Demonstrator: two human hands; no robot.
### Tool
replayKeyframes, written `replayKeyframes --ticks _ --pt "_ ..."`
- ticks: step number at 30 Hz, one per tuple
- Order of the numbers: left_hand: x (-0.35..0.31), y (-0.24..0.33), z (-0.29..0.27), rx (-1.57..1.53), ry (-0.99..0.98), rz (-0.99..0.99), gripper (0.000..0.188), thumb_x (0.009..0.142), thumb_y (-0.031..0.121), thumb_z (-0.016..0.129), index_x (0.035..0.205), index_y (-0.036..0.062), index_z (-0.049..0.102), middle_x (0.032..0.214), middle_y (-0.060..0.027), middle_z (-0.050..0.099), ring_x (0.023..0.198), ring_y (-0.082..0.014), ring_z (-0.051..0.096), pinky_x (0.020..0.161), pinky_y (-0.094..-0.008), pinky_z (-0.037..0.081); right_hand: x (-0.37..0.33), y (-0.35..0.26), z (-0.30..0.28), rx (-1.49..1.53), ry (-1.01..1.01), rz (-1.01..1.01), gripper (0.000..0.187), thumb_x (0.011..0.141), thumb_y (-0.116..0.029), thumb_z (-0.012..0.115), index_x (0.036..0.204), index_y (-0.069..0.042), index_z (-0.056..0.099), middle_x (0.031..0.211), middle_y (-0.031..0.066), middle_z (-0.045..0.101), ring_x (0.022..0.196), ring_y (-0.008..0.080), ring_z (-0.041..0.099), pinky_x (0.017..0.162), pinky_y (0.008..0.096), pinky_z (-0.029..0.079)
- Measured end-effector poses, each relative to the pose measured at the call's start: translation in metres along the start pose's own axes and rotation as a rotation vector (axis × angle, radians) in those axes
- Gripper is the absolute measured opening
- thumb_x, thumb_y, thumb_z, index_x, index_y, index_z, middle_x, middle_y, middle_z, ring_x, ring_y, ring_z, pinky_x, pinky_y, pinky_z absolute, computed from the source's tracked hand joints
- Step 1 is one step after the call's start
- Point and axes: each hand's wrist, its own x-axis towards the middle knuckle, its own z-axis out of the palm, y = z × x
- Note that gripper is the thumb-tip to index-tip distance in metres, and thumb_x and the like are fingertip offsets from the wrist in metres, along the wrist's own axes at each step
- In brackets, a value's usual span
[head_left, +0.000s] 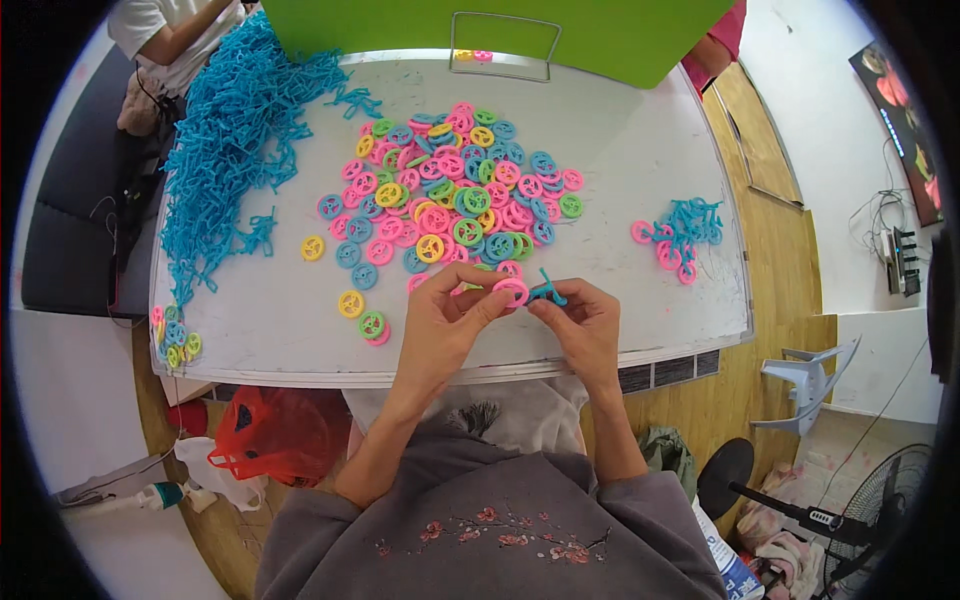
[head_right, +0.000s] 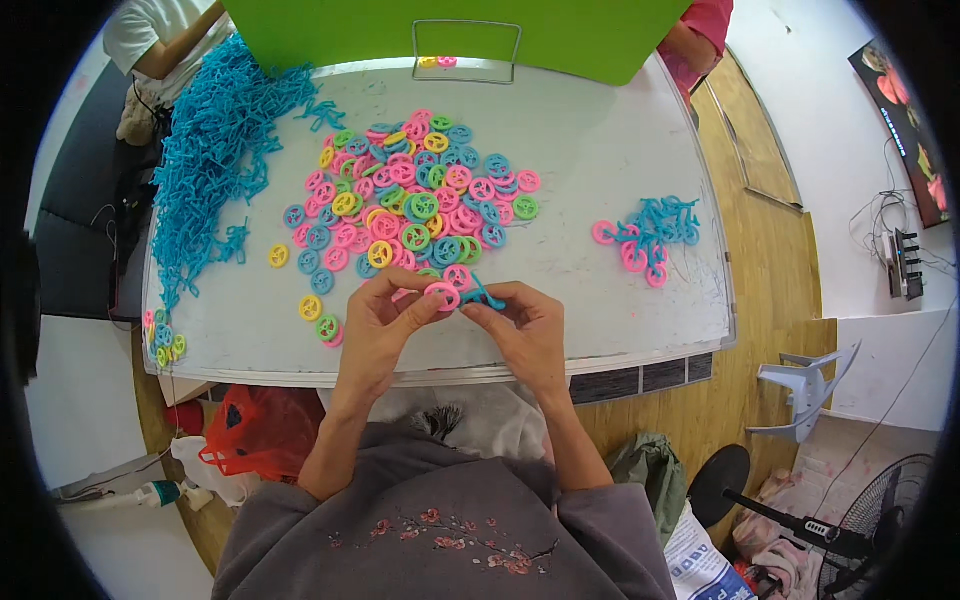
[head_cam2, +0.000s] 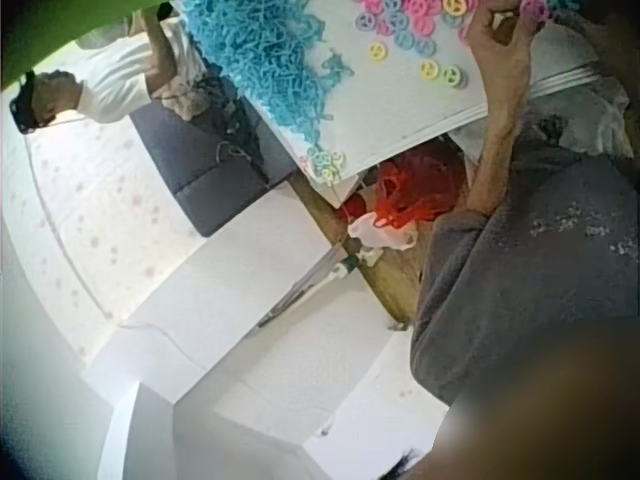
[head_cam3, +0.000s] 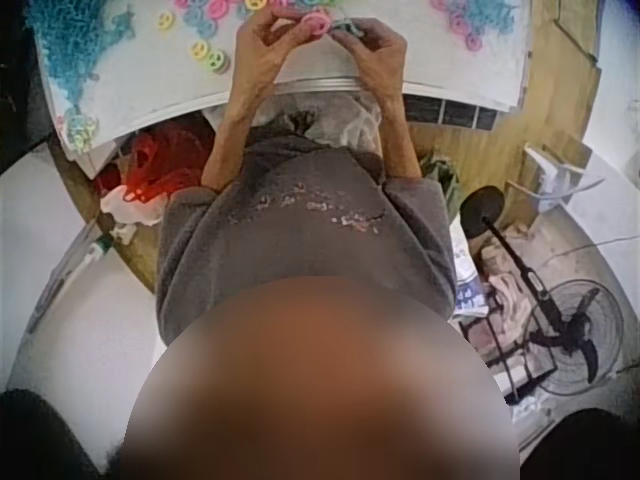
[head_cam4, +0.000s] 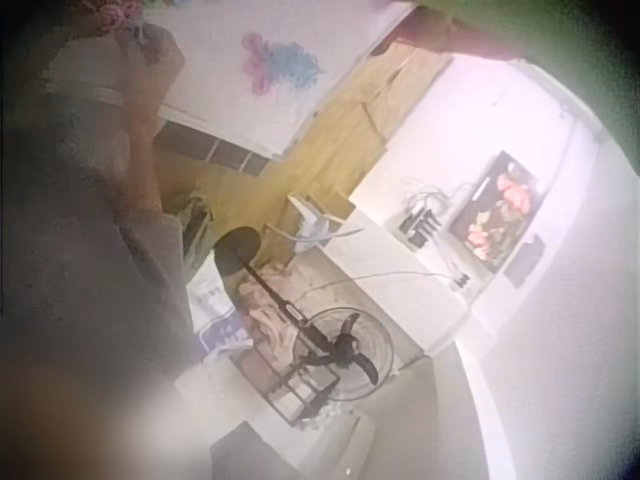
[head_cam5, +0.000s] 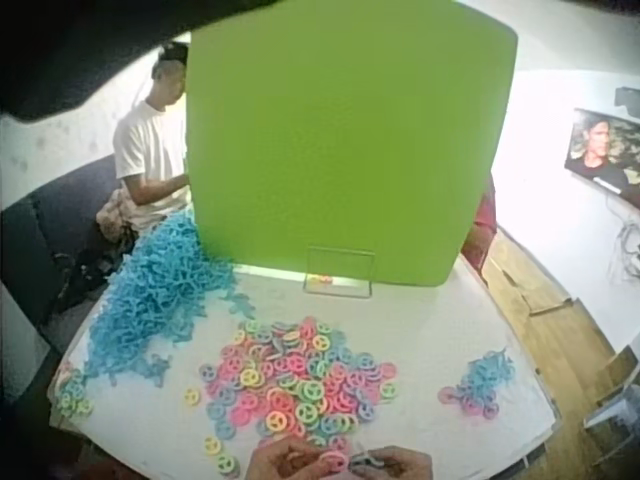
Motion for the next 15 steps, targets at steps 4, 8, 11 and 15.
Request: replayKeyframes --ticks 4,8,11,15 --pt "0.0 -0.001 0.001 -0.021 0.038 0.016 0.018 0.087 0.006 0.064 0.102 -0.003 0.06 0.094 -0.0072 0.063 0.085 -0.0143 0.064 0.078 -0.028 0.054 0.002 -0.013 0.005 -0.055 -0.044 0.048 0.009 0.083 0.0 0.066 0.091 0.005 0.066 0.082 0.0059 0.067 0.077 0.0082 0.06 0.069 0.022 0.048" --pt "0.0 0.0 -0.004 0.067 0.054 -0.016 0.017 0.086 0.006 0.065 0.1 -0.0016 0.059 0.091 -0.0062 0.063 0.08 -0.0116 0.062 0.071 -0.0257 0.052 0.004 -0.014 0.007 -0.111 -0.092 0.063 0.008 0.084 -0.003 0.066 0.089 0.004 0.067 0.079 0.0039 0.065 0.072 0.0064 0.057 0.064 0.0212 0.046" --pt "-0.001 -0.007 -0.006 0.149 0.064 0.045 0.013 0.087 0.005 0.064 0.096 0.0001 0.057 0.089 -0.0053 0.062 0.077 -0.0095 0.06 0.065 -0.024 0.048 0.002 -0.015 0.013 -0.151 -0.063 0.071 0.01 0.085 -0.006 0.067 0.089 0.002 0.067 0.076 0.0022 0.064 0.069 0.0054 0.055 0.061 0.0201 0.043" --pt "-0.003 -0.014 -0.001 0.164 0.142 0.15 0.01 0.088 0.003 0.062 0.093 0.0011 0.053 0.086 -0.0052 0.062 0.077 -0.0099 0.059 0.065 -0.024 0.046 0.0 -0.012 0.024 -0.069 -0.002 0.187 0.014 0.088 -0.014 0.065 0.088 0.0 0.067 0.075 0.0019 0.063 0.067 0.0046 0.053 0.061 0.0197 0.041"
